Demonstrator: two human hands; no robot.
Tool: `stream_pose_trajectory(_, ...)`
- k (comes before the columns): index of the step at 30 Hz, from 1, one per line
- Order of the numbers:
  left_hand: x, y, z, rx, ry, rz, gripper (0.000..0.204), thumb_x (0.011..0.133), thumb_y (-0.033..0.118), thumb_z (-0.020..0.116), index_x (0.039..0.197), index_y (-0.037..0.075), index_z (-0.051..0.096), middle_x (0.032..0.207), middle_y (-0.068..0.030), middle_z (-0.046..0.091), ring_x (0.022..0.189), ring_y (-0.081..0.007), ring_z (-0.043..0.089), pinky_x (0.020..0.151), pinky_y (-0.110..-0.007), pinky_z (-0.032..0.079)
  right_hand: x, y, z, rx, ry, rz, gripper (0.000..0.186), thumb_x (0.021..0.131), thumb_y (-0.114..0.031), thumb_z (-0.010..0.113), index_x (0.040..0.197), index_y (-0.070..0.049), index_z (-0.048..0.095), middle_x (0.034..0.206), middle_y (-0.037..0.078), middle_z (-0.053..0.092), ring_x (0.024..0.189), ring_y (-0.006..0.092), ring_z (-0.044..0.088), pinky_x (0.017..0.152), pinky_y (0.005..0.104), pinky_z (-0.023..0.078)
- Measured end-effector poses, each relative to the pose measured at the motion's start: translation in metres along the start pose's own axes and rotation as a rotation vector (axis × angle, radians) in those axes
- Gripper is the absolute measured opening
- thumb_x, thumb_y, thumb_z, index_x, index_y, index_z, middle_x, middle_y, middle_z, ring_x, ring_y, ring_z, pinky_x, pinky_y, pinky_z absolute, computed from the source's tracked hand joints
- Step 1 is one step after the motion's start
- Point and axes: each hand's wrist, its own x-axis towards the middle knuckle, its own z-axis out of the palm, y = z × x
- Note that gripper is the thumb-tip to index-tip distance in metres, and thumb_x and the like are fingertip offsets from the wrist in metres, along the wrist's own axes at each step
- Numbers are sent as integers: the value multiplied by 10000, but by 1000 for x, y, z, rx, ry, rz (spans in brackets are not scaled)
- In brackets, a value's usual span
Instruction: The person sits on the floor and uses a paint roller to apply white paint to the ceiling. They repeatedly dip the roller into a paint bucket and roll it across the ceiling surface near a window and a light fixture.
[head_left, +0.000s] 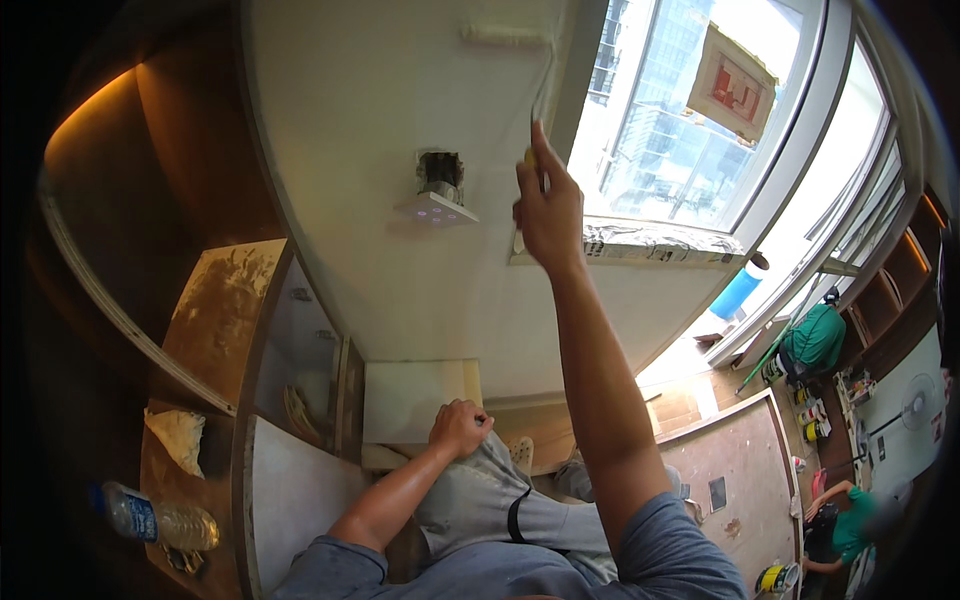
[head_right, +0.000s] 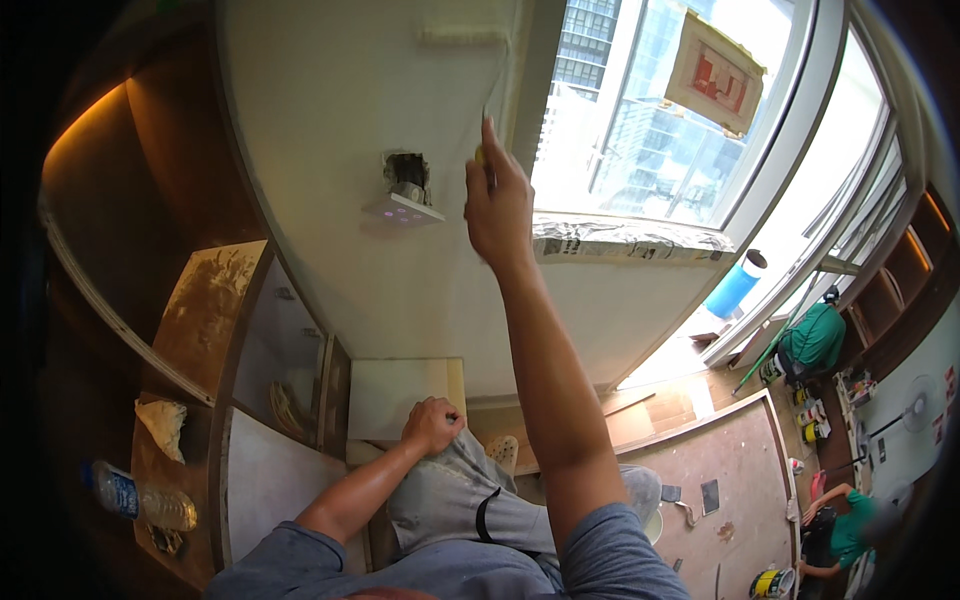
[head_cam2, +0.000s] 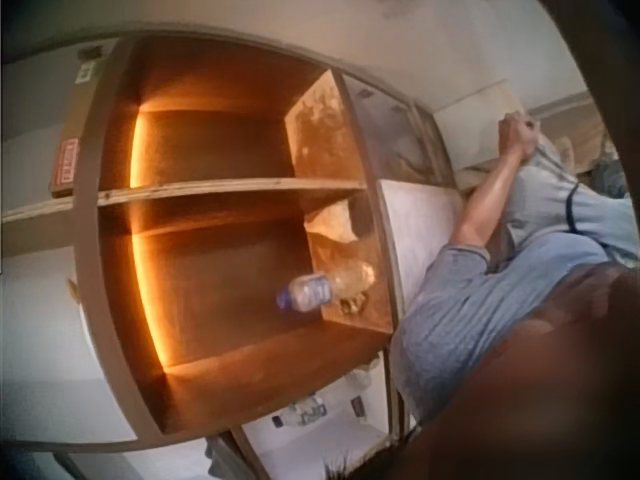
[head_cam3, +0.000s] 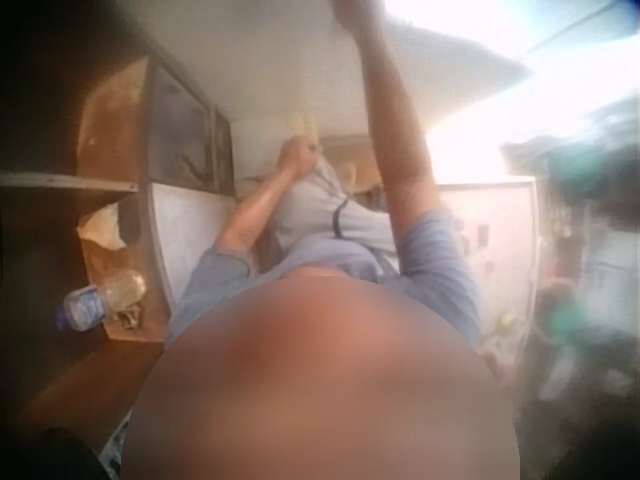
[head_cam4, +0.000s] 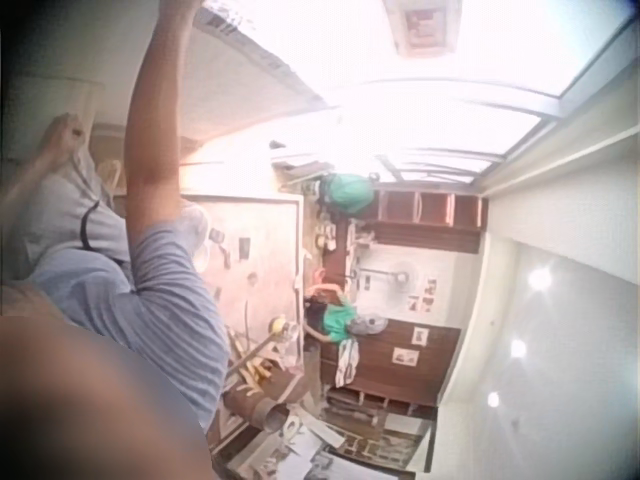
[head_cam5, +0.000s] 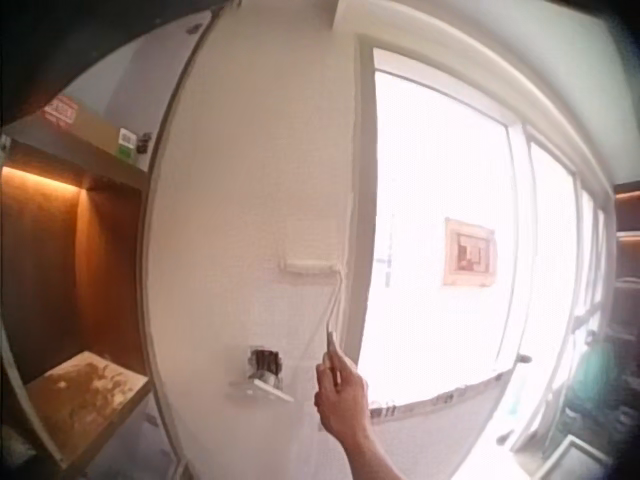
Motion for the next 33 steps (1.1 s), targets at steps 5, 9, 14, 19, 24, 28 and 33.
stream_pose_trajectory(5,0,-1,-2,-12,-27,-16,320,921,363,693,923,64,809,1021,-139,745,1054,-349,646,1012,-468,484,-80,80,7,2,-11,67,549,1070,-98,555,1608,-154,461,794,4,518,556,62,495,524,276,475)
stream_pose_trajectory(9,3,-2,0,-40,35,14,276,879,335,711,867,74,798,975,-121,745,1004,-357,659,952,-472,517,-118,100,13,-15,-26,131,550,1073,-79,555,1609,-156,462,770,-35,475,531,43,471,487,258,449)
stream_pose_trajectory(14,2,-1,2,-24,-39,-28,323,927,372,686,926,73,807,1026,-129,747,1074,-344,648,1025,-458,483,-77,68,7,-19,4,60,546,1061,-81,546,1599,-133,470,829,48,544,593,97,518,586,307,500)
stream_pose_trajectory(19,4,-3,2,-10,-33,-16,326,929,379,685,925,78,808,1028,-125,747,1076,-342,649,1024,-458,484,27,-23,-6,-35,52,-45,516,1050,-125,543,1562,-79,504,882,147,630,669,191,626,683,377,536)
stream_pose_trajectory(24,7,1,4,2,-40,7,321,927,381,685,927,85,811,1025,-124,748,1070,-343,651,1016,-461,489,126,-88,-28,-191,112,-309,526,1073,-243,534,1587,-142,484,790,104,700,534,134,649,553,329,550)
stream_pose_trajectory(28,5,-2,5,23,-28,-1,319,919,383,689,925,89,812,1025,-125,750,1062,-348,654,1007,-463,497,158,-140,-37,-147,73,-195,570,1099,-260,515,1633,-97,399,742,65,645,516,144,517,477,347,498)
stream_pose_trajectory(33,5,-2,7,-10,19,28,314,915,381,684,908,94,814,1015,-130,750,1053,-356,656,999,-466,502,136,-116,-43,-251,102,-290,532,1089,-256,488,1602,-121,454,733,88,678,529,146,610,564,343,547)
